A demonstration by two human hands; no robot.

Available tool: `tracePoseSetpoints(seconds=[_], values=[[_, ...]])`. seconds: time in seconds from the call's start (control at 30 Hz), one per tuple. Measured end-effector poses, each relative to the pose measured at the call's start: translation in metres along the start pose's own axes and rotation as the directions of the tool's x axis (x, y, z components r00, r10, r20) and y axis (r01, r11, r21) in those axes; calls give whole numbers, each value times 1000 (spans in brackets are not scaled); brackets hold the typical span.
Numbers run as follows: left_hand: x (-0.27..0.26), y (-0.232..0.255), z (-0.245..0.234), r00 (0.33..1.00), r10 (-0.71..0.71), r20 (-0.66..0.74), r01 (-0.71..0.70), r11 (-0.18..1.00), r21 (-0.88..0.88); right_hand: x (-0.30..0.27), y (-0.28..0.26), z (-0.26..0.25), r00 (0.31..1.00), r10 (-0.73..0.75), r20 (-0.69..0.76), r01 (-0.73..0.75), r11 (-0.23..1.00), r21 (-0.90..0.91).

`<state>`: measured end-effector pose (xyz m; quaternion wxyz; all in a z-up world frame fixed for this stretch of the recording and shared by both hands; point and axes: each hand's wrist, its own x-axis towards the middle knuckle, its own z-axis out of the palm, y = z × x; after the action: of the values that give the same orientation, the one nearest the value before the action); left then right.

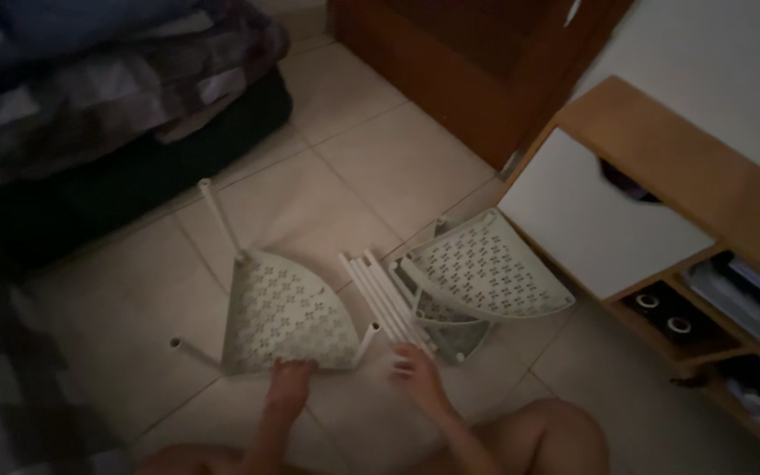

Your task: The person assembles a white plastic corner shelf unit by inserting vertical poles into the perforated shelves and stacking them. They handle the shelves and poles by hand, building the unit layer by layer on the floor.

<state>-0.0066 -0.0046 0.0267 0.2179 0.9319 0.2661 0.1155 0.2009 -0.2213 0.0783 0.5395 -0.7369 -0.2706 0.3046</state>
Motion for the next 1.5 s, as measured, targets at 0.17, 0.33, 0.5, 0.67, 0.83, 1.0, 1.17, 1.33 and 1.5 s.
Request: tracePoseSetpoints(seconds=[0.17,0.33,0.5,0.67,0.83,1.0,1.17,1.33,1.5], values=[[4,2,-5,998,-39,47,38,999,20,12,4,-108,926,318,-205,-197,867,458],[4,4,-4,992,-79,100,77,997,29,25,-23,-176,802,386,-457,-144,866,479],[8,0,-2,974,-115,194,105,993,62,48,-35,-181,712,462,-529,-182,849,496],[1,1,-1,999,-13,39,10,997,77,56,-59,-177,693,403,-599,-250,912,325],[5,9,0,961,-161,224,116,973,198,43,-97,-177,767,350,-537,-259,936,239],[-12,4,-6,950,-128,283,55,966,253,44,-123,-189,813,280,-510,-194,957,217],[-28,0,-16,918,-167,359,60,955,291,51,-170,-207,877,265,-400,-140,939,315],[-32,-27,-30,967,100,235,-163,949,268,44,-218,-196,907,267,-327,-173,942,288],[-24,-57,-49,908,-30,418,-187,864,468,30,-264,-169,956,202,-213,-167,970,174]])
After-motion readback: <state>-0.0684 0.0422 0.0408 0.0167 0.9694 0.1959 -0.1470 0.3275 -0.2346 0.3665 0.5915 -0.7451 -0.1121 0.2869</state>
